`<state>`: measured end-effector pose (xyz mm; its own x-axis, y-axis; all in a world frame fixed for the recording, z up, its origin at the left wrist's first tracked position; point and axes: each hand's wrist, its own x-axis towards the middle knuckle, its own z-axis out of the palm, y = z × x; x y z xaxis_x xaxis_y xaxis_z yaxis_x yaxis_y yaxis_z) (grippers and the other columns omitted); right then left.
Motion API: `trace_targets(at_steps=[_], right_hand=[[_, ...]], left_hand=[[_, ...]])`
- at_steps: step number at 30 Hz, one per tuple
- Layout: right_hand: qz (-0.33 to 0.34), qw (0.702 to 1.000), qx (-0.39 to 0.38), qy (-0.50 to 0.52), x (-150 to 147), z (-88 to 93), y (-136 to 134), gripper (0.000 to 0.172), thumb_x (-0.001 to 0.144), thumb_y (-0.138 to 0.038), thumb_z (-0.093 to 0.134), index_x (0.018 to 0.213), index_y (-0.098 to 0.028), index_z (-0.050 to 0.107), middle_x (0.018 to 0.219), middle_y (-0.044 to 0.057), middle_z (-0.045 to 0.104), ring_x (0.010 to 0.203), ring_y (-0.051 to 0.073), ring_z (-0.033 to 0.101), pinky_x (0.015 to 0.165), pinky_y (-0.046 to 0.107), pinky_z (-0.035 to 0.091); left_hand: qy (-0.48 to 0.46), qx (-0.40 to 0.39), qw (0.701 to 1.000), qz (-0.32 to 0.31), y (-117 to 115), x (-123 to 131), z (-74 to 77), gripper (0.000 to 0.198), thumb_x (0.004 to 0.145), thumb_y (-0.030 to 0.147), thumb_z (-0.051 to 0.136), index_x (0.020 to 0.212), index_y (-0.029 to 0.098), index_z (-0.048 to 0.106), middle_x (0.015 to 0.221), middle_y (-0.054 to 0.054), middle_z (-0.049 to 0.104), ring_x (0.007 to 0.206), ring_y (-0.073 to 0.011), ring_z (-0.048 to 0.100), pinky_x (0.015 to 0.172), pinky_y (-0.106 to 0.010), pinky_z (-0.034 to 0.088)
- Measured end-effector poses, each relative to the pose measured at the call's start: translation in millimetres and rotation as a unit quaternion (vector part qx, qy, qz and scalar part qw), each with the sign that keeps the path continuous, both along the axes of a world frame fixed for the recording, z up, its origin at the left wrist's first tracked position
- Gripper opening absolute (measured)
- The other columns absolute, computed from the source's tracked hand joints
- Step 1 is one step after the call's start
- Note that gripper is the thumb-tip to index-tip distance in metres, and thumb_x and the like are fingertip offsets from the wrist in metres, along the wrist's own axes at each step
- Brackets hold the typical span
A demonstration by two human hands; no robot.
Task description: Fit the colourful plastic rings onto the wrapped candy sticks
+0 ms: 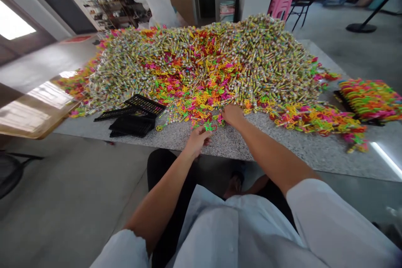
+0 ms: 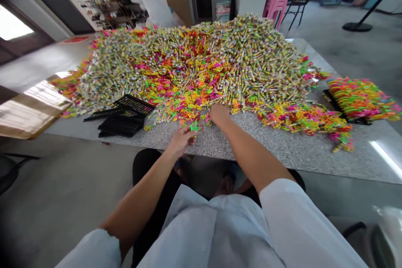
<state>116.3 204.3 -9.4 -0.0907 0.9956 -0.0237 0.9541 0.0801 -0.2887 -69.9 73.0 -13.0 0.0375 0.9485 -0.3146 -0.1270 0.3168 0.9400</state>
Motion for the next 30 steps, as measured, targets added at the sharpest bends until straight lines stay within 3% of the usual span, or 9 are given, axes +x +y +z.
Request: trace_targets(at_steps=[7, 10, 13, 16, 18, 21, 25, 27, 30], right_hand=[[-0.021, 1.0, 0.006, 0.02, -19, 4.1, 8, 0.032, 0.091, -0.026, 0.058, 0.112, -0.005, 0.072, 0.113, 0.027, 0.071, 0.108, 0.036, 0.069, 0.092, 0.043, 0.051], [-0.073, 0.981, 0.083, 0.16, -13, 10.8, -9, 0.024, 0.089, -0.03, 0.058, 0.101, -0.013, 0.07, 0.099, 0.017, 0.074, 0.095, 0.03, 0.07, 0.084, 0.039, 0.053], [-0.086, 0.9, 0.106, 0.414, -7, 14.9, -50, 0.017, 0.085, -0.034, 0.061, 0.095, -0.02, 0.062, 0.08, 0.005, 0.071, 0.067, 0.021, 0.065, 0.063, 0.032, 0.052], [-0.035, 0.782, -0.003, 0.622, -8, 12.2, -108, 0.021, 0.083, -0.036, 0.063, 0.099, -0.025, 0.054, 0.072, -0.002, 0.067, 0.048, 0.015, 0.054, 0.046, 0.027, 0.044], [-0.033, 0.714, -0.043, 0.698, -14, 7.1, -143, 0.023, 0.082, -0.037, 0.066, 0.098, -0.026, 0.053, 0.075, -0.002, 0.068, 0.047, 0.013, 0.052, 0.043, 0.025, 0.043], [-0.05, 0.66, -0.055, 0.748, -22, -1.7, -171, 0.024, 0.082, -0.039, 0.068, 0.099, -0.026, 0.055, 0.079, -0.002, 0.068, 0.051, 0.012, 0.054, 0.045, 0.025, 0.045], [-0.073, 0.665, -0.015, 0.743, -19, -9.1, -173, 0.019, 0.081, -0.035, 0.066, 0.093, -0.024, 0.056, 0.101, 0.002, 0.07, 0.072, 0.015, 0.064, 0.056, 0.026, 0.053], [-0.077, 0.695, -0.005, 0.715, -12, -9.9, -170, 0.019, 0.081, -0.033, 0.066, 0.092, -0.024, 0.054, 0.103, 0.003, 0.071, 0.08, 0.017, 0.067, 0.063, 0.029, 0.055], [-0.049, 0.772, -0.01, 0.634, 0, -7.8, -172, 0.02, 0.082, -0.033, 0.066, 0.096, -0.023, 0.056, 0.088, 0.002, 0.07, 0.077, 0.019, 0.066, 0.068, 0.032, 0.055]], left_hand=[[-0.084, -0.041, 0.995, 0.025, -18, -18, 13.2, 0.034, 0.073, 0.029, 0.078, 0.099, 0.019, 0.06, 0.091, -0.004, 0.072, 0.062, -0.0132, 0.067, 0.049, -0.022, 0.049], [-0.103, -0.03, 0.994, 0.018, -21, -22, 16.0, 0.033, 0.076, 0.035, 0.079, 0.099, 0.018, 0.062, 0.093, -0.006, 0.074, 0.065, -0.0141, 0.068, 0.05, -0.022, 0.05], [-0.131, -0.028, 0.991, 0.026, -20, -20, 17.2, 0.036, 0.076, 0.038, 0.082, 0.1, 0.018, 0.064, 0.095, -0.008, 0.075, 0.065, -0.0149, 0.069, 0.049, -0.022, 0.049], [-0.159, -0.027, 0.986, 0.047, -16, -12, 16.6, 0.037, 0.074, 0.037, 0.084, 0.1, 0.017, 0.067, 0.097, -0.008, 0.075, 0.07, -0.0154, 0.07, 0.055, -0.024, 0.053], [-0.182, -0.024, 0.981, 0.06, -15, -3, 15.7, 0.036, 0.072, 0.034, 0.086, 0.098, 0.017, 0.068, 0.094, -0.007, 0.075, 0.074, -0.0159, 0.07, 0.061, -0.027, 0.055], [-0.219, -0.019, 0.974, 0.063, -15, 11, 14.3, 0.033, 0.069, 0.031, 0.088, 0.091, 0.016, 0.068, 0.087, -0.003, 0.072, 0.074, -0.0152, 0.068, 0.066, -0.028, 0.057], [-0.233, -0.024, 0.97, 0.058, -19, 23, 12.7, 0.035, 0.066, 0.027, 0.091, 0.088, 0.016, 0.067, 0.082, 0.0, 0.068, 0.07, -0.0131, 0.065, 0.063, -0.027, 0.055], [-0.235, -0.026, 0.97, 0.063, -20, 25, 11.8, 0.036, 0.065, 0.025, 0.091, 0.089, 0.016, 0.066, 0.079, 0.001, 0.067, 0.067, -0.0125, 0.064, 0.062, -0.028, 0.055], [-0.245, -0.024, 0.968, 0.056, -21, 24, 10.8, 0.037, 0.065, 0.023, 0.09, 0.092, 0.017, 0.064, 0.077, 0.002, 0.067, 0.065, -0.0123, 0.064, 0.065, -0.029, 0.055]])
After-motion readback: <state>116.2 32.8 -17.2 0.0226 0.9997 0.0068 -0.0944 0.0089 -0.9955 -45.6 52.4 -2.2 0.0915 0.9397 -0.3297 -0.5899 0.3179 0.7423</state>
